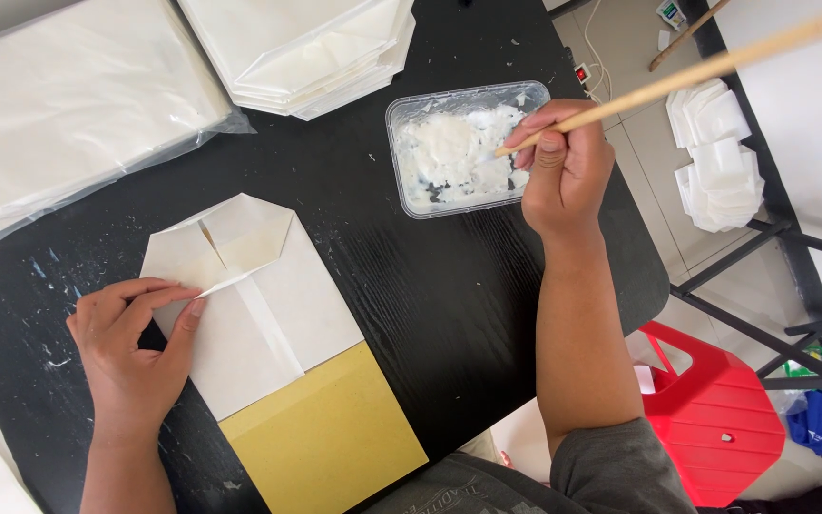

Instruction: Folding paper around a template and applying glue with a brush to assemble a pouch.

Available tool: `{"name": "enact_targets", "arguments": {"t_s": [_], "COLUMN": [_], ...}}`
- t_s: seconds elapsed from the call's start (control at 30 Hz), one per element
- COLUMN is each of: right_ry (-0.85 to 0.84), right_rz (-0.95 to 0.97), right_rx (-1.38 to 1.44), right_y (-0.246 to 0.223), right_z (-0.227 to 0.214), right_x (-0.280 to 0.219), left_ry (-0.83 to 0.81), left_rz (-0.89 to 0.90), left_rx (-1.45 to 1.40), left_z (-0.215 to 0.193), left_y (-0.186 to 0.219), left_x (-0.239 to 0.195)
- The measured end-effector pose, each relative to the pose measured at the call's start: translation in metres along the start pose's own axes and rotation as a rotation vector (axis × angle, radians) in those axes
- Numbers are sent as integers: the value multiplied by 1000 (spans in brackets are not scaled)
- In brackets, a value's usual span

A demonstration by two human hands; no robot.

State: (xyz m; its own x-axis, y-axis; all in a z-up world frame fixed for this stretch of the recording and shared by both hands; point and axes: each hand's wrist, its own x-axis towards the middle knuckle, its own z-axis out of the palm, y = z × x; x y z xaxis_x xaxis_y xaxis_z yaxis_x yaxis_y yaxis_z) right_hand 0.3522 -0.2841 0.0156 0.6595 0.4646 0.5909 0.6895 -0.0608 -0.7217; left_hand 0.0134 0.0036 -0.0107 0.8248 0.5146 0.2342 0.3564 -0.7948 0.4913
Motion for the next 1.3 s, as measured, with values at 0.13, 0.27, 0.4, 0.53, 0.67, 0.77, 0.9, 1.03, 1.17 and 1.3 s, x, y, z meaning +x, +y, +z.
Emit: {"name": "enact_targets", "arguments": {"t_s": [0.13, 0.27, 0.4, 0.53, 0.67, 0.77, 0.9, 1.03, 1.17, 1.3], "right_ry": [-118, -26, -62, -79, 95, 64, 6, 102, 28, 267], "right_rz": [33, -27, 14, -2, -31, -38, -38, -51, -13, -11], "right_rx": [-19, -14, -55, -16, 0, 4, -15, 16, 8, 93], "right_y": [-4, 3, -6, 0, 3, 1, 3, 5, 2, 5], "right_z": [-1, -2, -2, -3, 0, 3, 4, 2, 4, 1], "right_x": [3, 1, 4, 2, 4, 5, 5, 5, 7, 11], "left_ry": [-8, -8, -7, -5, -9, -9, -8, -8, 3, 7], "left_rz": [-13, -11, -12, -22, -9, -3, 2, -5, 4, 9], "left_rx": [-6, -4, -6, -14, -6, -2, -6, -3, 2, -10], "left_z": [0, -1, -2, -2, -2, -2, -3, -2, -2, -3], "left_y": [2, 3, 4, 4, 3, 2, 4, 4, 4, 5], "left_x": [-1, 1, 1, 1, 1, 1, 1, 2, 3, 3]}}
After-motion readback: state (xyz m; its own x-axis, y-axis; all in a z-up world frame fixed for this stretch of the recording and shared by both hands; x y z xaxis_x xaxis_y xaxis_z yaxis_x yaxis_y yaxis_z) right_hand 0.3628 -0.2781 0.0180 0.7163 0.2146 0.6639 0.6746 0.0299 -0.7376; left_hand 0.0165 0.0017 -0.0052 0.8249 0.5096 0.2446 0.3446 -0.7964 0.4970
